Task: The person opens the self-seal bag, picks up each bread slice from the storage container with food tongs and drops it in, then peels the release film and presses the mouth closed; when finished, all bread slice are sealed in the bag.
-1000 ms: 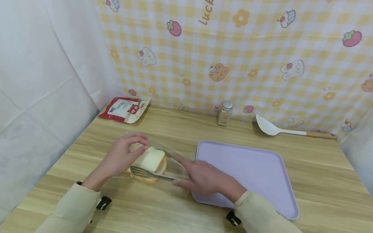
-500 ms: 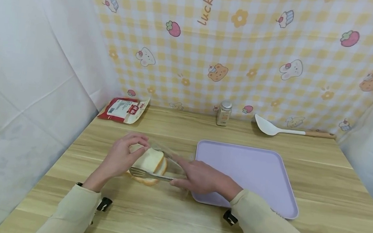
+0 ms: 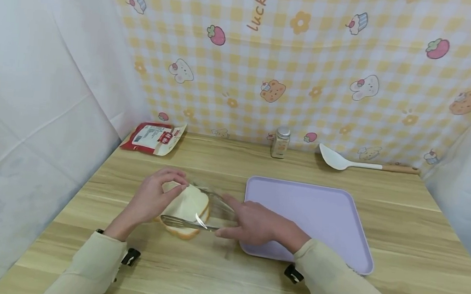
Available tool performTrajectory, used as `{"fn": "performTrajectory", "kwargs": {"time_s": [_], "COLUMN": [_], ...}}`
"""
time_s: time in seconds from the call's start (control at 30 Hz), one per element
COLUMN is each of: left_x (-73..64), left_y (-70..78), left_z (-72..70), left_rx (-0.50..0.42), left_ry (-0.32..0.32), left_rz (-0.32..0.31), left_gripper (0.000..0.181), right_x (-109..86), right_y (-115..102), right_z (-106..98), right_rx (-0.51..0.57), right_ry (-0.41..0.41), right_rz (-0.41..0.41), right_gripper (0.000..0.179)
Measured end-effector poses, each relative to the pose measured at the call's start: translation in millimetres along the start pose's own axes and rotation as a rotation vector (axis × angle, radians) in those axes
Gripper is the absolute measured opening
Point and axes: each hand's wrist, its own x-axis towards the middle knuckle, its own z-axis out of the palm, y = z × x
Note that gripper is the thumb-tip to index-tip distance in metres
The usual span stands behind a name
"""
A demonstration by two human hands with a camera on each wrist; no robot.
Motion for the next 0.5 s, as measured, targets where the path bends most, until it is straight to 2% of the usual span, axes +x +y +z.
{"fn": "performTrajectory", "kwargs": {"time_s": [0.3,0.5], "left_x": [-0.1,0.4], "left_y": [-0.2,-3.1], "left_z": [-3.6,-4.1], "left_rx": [-0.011,-0.013], "left_ry": [-0.011,-0.004], "left_rz": [-0.028,-0.036], "left_gripper": [0.009,0.008], "right_x": [-16.1,-33.8], "right_y": [11.1,24.1], "right_z": [-3.6,-5.5], "right_rx": [0.053,0.035], "right_ry": [0.010,0.036], "right_rz": [-0.006,-0.018], "right_gripper": [0.095,0.095]}}
